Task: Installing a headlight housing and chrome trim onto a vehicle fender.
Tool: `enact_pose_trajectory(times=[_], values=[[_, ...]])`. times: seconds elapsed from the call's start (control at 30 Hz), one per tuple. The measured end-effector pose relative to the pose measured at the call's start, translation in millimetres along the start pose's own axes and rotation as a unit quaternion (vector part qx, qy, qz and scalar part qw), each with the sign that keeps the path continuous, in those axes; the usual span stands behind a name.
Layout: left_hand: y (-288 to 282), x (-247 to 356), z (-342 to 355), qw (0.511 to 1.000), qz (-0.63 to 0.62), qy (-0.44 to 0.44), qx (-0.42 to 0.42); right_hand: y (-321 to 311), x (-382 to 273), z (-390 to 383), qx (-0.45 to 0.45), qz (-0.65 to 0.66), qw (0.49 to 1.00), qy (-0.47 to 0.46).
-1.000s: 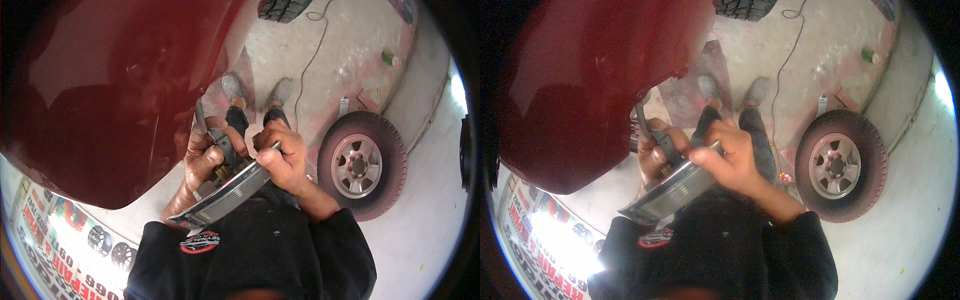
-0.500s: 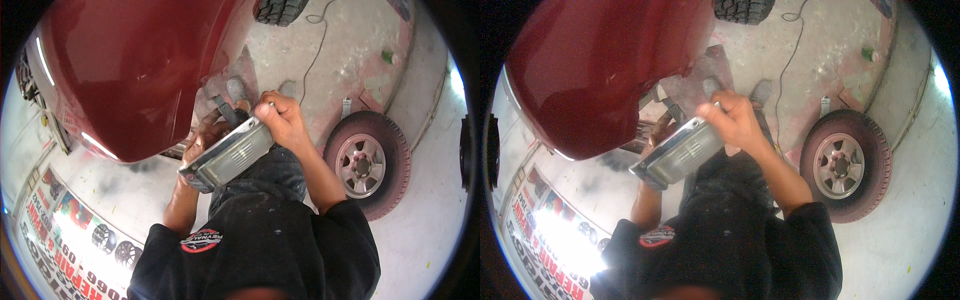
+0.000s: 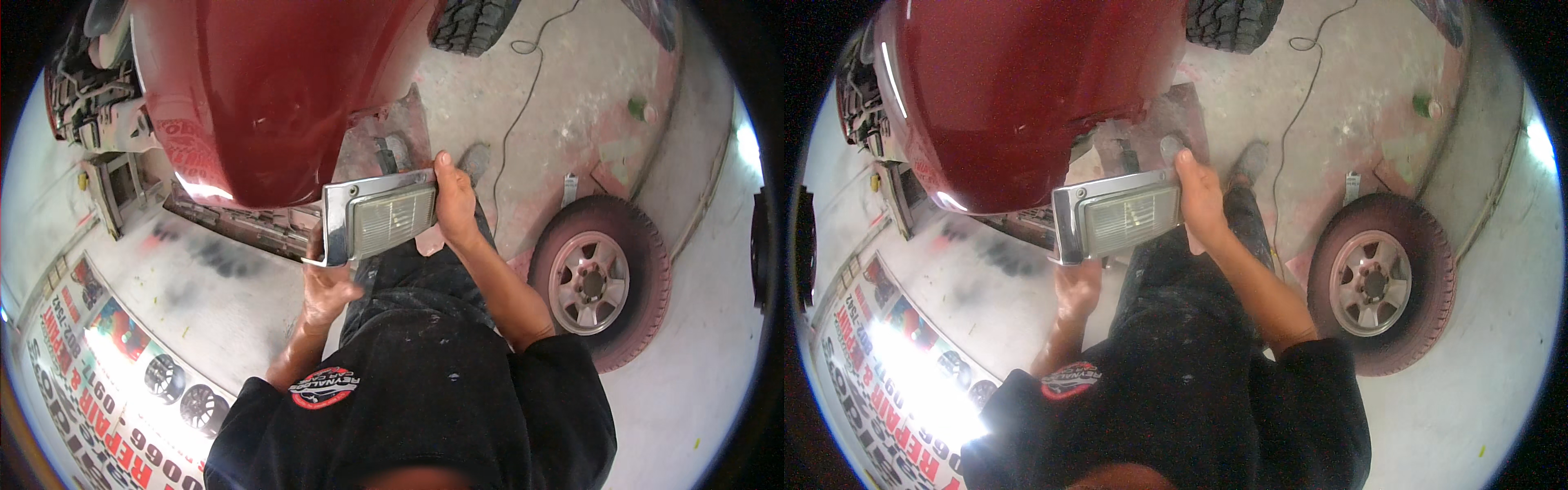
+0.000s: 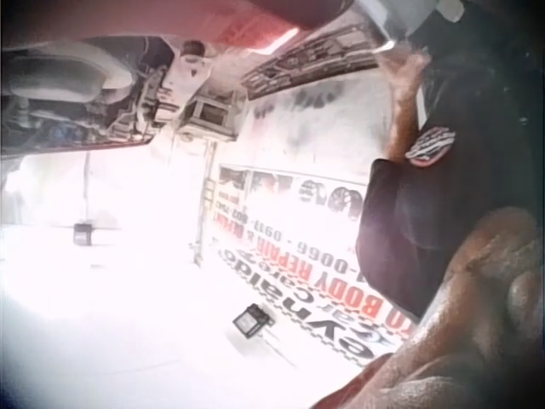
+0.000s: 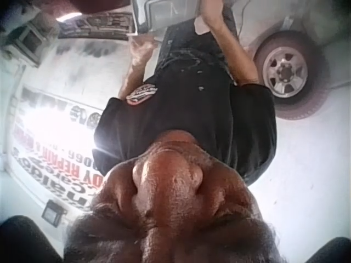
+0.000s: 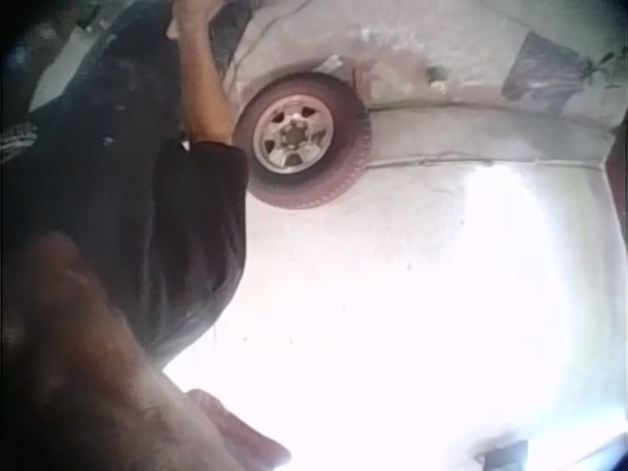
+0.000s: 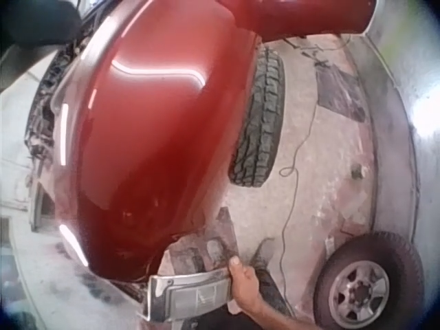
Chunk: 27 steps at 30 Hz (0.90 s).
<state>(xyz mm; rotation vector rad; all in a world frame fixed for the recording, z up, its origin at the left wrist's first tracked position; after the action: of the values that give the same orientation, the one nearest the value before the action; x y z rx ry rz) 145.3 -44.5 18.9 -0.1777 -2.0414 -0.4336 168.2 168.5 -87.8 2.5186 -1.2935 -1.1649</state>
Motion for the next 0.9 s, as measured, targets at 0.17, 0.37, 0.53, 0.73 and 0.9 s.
enact_pose_trajectory(times=[0.17, 0.37, 0.53, 0.73, 0.9], values=[[31.2, 18.1, 13.2, 0.985, 0.109, -0.100, 0.087, -0.5, 14.4, -5.6, -0.005, 0.031, 0.999, 0.008], [46.0, 19.5, 18.6, 0.974, 0.221, 0.014, 0.039, -3.3, 54.6, 20.2, -0.002, 0.229, 0.971, 0.067], [50.1, 12.7, 26.3, 0.987, 0.127, 0.000, 0.100, 17.7, 51.3, 32.1, -0.013, 0.297, 0.952, 0.069], [61.1, -11.0, 43.1, 0.977, 0.159, 0.098, 0.099, 23.0, 63.7, 61.3, 0.075, 0.213, 0.973, 0.049], [84.2, -16.1, 55.8, 0.961, 0.177, 0.126, 0.173, 21.8, 61.9, 69.3, 0.063, 0.181, 0.981, 0.024]])
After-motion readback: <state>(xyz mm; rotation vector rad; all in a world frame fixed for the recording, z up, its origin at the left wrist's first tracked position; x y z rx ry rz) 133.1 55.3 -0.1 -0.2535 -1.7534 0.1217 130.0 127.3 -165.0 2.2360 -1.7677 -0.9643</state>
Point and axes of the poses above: each hand's wrist, its own z-axis towards the middle knuckle, its own y-axis out of the palm, x = y × z, the point moved 1 cm from there along z, towards the middle knuckle, and after that the axes turned 3 degrees about y, right-handed, at the moved point
